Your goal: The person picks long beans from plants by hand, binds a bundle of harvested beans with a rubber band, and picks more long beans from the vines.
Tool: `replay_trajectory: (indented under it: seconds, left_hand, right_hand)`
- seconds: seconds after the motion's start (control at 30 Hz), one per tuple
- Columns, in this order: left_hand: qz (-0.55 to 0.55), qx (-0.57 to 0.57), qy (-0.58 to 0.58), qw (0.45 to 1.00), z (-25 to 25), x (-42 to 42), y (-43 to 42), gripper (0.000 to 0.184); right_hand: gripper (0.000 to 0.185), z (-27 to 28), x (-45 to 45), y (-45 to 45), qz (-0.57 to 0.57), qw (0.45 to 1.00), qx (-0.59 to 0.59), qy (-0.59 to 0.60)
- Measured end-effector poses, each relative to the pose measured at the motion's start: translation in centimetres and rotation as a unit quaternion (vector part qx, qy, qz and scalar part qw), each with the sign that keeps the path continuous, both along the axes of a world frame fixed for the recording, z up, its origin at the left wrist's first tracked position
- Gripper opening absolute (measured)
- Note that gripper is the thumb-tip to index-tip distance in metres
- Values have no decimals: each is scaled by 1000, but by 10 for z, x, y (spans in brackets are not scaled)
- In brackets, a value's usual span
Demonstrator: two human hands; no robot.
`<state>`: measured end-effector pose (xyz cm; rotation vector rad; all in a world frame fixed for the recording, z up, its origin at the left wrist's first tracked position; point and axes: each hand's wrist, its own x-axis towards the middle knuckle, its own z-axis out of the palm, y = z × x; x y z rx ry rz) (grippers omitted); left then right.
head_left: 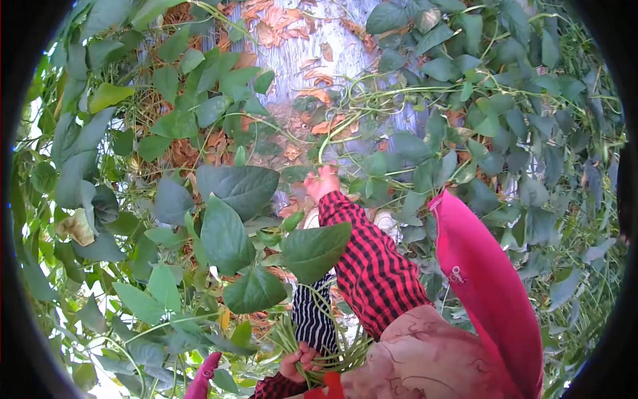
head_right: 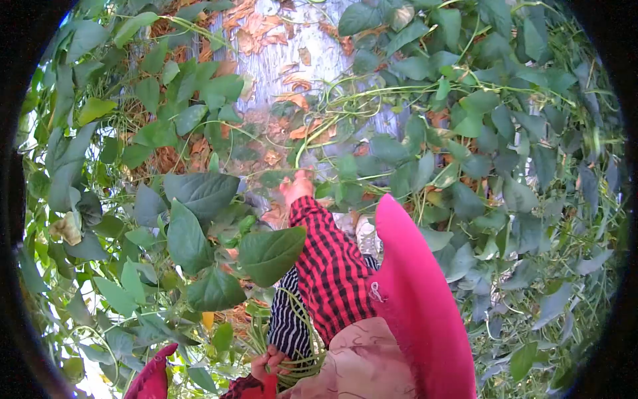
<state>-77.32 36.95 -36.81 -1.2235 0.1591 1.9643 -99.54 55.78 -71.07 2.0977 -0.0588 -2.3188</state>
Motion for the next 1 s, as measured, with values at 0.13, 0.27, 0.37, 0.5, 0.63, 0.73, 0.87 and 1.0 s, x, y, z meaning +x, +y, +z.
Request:
replay_trajectory:
  seconds: [0.13,0.27,0.37,0.5,0.63,0.73,0.87,1.0]
  left_hand:
    - [-3,-8,-27,1000,-7,3,-8,16]
    - [-47,-11,-4,999,-14,-5,-3,14]
    - [-61,-14,-52,997,-16,-10,-1,14]
    - [-114,-44,-62,991,-8,-22,9,13]
    - [-153,29,-8,988,15,-47,28,13]
    - [-221,42,33,974,41,-67,39,12]
    - [-247,75,87,962,83,-95,52,12]
    - [-291,92,134,943,123,-123,61,13]
  right_hand:
    - [25,-3,15,0,24,994,101,42]
    - [22,72,81,20,285,934,193,98]
    - [17,110,142,28,143,967,113,179]
    - [15,168,171,60,119,980,111,116]
    - [12,226,160,102,98,973,143,153]
    - [12,232,166,126,125,955,182,201]
    - [13,243,169,153,225,950,168,138]
    - [15,167,240,174,612,606,492,127]
